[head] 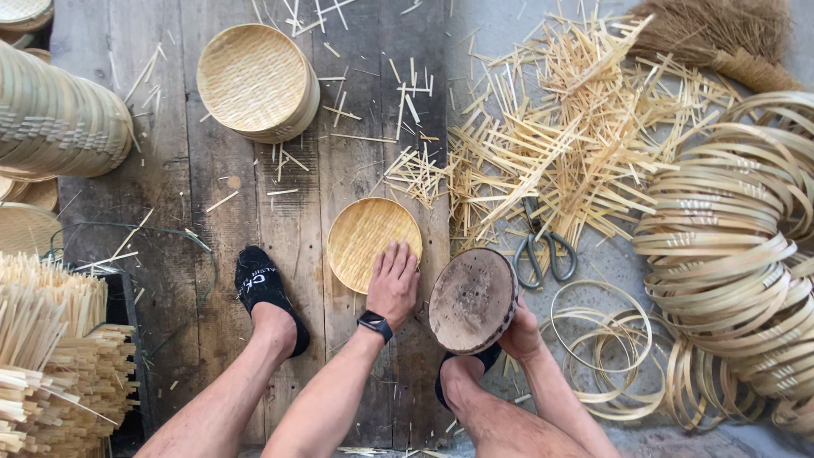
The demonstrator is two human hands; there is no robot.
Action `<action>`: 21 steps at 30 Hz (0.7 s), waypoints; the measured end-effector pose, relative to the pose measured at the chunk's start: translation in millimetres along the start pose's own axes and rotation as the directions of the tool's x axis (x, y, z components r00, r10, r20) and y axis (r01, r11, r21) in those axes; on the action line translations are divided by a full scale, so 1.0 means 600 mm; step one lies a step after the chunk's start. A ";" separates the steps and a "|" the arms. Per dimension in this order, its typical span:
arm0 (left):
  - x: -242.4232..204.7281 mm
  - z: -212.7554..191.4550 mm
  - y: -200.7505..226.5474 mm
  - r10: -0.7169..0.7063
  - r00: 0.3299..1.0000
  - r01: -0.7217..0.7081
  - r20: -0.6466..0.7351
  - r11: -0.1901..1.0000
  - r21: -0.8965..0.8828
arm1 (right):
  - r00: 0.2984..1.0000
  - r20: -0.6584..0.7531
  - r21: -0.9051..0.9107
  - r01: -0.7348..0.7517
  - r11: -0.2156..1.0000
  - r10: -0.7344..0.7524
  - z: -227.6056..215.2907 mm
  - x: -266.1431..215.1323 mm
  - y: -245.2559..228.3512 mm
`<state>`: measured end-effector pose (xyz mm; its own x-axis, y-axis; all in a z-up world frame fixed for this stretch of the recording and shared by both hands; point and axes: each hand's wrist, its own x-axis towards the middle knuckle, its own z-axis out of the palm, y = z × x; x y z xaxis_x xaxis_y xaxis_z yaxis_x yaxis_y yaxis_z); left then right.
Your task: The person weaves bamboo strips into a flat base by hand, places a wooden form over it to shape the sides, and trims the edges with scissors.
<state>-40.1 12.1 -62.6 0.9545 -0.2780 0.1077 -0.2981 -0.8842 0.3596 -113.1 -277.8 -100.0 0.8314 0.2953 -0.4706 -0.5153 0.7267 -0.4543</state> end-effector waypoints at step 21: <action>0.296 -0.184 -0.421 -0.129 0.973 0.166 -0.191 0.967 0.192 | 0.977 -0.158 -0.096 -0.162 0.982 0.146 0.000 -0.005 0.041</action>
<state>205.2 227.6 -31.9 0.9682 -0.0852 0.2353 -0.1313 -0.9734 0.1880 -128.2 -260.9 -110.0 0.7041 0.2966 -0.6451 -0.6608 0.6061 -0.4426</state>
